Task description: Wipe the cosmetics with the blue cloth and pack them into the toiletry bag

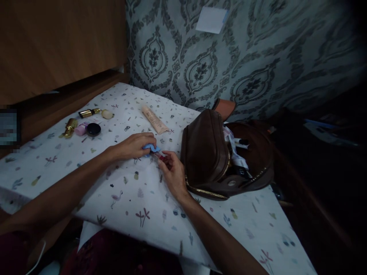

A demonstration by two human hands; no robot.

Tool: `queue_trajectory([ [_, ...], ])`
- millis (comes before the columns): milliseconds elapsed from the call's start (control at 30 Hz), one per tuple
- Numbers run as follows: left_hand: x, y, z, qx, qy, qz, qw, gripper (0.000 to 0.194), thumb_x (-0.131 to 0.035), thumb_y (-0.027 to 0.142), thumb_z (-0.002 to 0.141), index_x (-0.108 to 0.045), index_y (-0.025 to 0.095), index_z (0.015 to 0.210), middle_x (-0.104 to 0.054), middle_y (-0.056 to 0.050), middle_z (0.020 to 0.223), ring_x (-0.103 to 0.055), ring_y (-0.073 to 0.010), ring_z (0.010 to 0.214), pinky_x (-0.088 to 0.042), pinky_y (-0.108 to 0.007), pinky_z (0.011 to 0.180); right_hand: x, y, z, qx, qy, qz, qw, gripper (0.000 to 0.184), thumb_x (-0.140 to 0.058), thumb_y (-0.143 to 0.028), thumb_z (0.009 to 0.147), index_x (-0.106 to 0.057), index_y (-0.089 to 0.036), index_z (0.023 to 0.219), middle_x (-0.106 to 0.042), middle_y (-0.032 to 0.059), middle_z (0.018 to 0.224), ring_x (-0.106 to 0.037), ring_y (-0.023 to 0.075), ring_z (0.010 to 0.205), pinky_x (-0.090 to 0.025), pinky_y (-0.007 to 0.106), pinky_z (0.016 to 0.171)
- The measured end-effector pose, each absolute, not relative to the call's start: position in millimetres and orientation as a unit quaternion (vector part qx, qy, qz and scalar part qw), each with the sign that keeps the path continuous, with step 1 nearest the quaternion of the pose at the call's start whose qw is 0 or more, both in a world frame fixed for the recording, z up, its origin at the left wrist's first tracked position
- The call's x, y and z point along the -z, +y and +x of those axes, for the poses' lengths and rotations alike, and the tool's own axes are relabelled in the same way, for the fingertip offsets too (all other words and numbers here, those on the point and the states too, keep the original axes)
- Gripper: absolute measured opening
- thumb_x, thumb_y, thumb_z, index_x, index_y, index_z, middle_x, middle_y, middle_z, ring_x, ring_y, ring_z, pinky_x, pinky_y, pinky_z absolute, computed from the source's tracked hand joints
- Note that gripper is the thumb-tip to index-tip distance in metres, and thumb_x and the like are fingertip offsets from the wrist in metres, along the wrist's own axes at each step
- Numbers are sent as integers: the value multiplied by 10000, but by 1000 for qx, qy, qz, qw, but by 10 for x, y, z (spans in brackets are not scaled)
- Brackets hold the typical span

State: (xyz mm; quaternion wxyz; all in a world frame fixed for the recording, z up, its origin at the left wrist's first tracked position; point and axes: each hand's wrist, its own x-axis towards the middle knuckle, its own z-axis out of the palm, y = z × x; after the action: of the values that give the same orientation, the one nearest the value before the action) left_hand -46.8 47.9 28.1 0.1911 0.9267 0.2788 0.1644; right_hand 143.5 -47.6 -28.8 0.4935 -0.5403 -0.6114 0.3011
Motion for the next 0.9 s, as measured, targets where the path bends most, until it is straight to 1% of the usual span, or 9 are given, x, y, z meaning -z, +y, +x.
queue_trajectory([
  [133,-282,488,-471,-163,288,924,194,204,-483,131,824,-624,185,961,-594,-31,977,-588,-185,934,-446,-279,840,296,-466,1438,-304,-612,-543,488,233,-608,-265,832,-636,-208,1056,-688,40,924,-644,195,829,-518,301,735],
  [233,-298,489,-474,-178,284,920,201,200,-495,137,829,-634,184,964,-598,-30,972,-591,-180,919,-451,-271,826,296,-460,1431,-311,-607,-544,489,218,-599,-284,838,-632,-206,1040,-691,46,920,-648,201,844,-523,299,722],
  [400,-373,382,-419,-198,234,926,222,189,-498,131,835,-637,187,950,-607,-23,969,-594,-170,917,-457,-266,833,274,-458,1417,-316,-603,-542,492,177,-604,-329,844,-614,-206,973,-689,31,870,-637,191,786,-515,291,689],
  [533,-392,301,-372,-173,216,938,207,158,-482,136,857,-621,189,911,-595,-25,960,-586,-170,908,-445,-265,819,267,-461,1415,-310,-610,-545,484,145,-597,-313,841,-604,-210,944,-676,16,835,-626,179,759,-501,280,678],
  [667,-361,345,-409,-159,234,941,183,178,-480,129,845,-616,200,933,-597,-25,986,-585,-176,938,-438,-266,829,278,-459,1413,-315,-605,-541,492,173,-607,-347,849,-606,-206,951,-688,30,862,-635,186,772,-510,291,682],
  [900,-320,460,-508,-136,279,939,148,179,-476,144,854,-614,198,953,-581,-35,1005,-581,-189,956,-432,-282,833,260,-460,1414,-306,-607,-551,483,162,-614,-345,848,-606,-206,931,-677,27,819,-631,186,742,-507,293,667],
])
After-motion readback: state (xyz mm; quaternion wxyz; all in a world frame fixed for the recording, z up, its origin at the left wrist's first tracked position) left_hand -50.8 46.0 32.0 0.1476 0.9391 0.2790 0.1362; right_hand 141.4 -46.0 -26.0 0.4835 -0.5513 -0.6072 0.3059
